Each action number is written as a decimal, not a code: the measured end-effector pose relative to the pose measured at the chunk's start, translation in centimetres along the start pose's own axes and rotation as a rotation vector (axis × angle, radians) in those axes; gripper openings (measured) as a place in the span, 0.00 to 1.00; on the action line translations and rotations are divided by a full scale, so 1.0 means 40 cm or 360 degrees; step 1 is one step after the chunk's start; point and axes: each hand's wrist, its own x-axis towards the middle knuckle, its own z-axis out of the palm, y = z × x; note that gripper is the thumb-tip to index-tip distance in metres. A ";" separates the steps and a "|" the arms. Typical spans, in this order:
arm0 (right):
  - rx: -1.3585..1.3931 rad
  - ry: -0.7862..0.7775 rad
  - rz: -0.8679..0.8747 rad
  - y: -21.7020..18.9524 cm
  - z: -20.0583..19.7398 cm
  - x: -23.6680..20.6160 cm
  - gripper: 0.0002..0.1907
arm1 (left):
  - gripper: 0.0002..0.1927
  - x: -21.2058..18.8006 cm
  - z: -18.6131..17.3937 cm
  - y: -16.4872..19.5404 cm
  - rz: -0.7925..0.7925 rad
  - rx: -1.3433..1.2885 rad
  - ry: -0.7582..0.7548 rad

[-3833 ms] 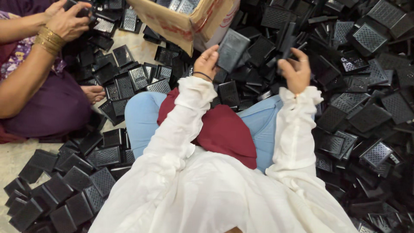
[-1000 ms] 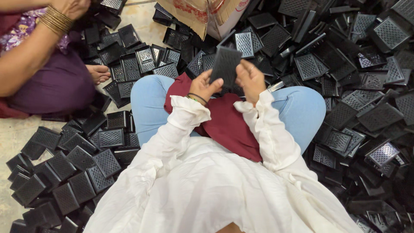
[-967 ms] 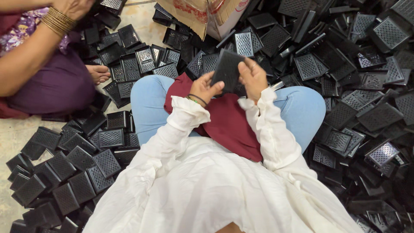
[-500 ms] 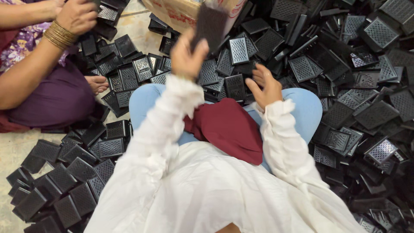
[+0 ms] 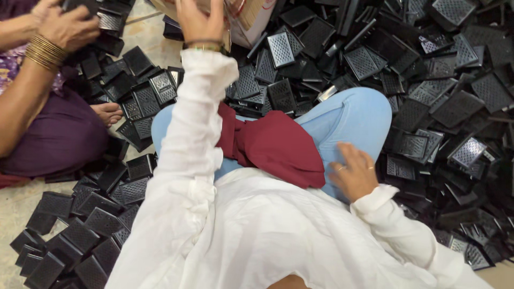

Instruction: The person sits on the floor and repeatedly picks up small black plastic components, snaps them together by hand, and places the assembled units into a nearby cardboard box. The process is continuous and repetitive, with no tools used.

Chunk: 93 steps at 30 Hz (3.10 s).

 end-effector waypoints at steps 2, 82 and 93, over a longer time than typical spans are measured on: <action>0.0019 -0.0226 -0.0021 -0.040 -0.011 -0.024 0.28 | 0.21 -0.080 -0.049 0.022 0.0087 -0.0385 0.0069; 0.1644 0.0127 -0.0173 -0.041 0.012 0.550 0.16 | 0.15 -0.438 -0.145 0.055 -0.1431 -0.2296 -0.1042; 0.1129 0.0335 0.0025 -0.173 0.143 0.557 0.33 | 0.18 -0.583 -0.002 -0.027 -0.0962 -0.1194 -0.0422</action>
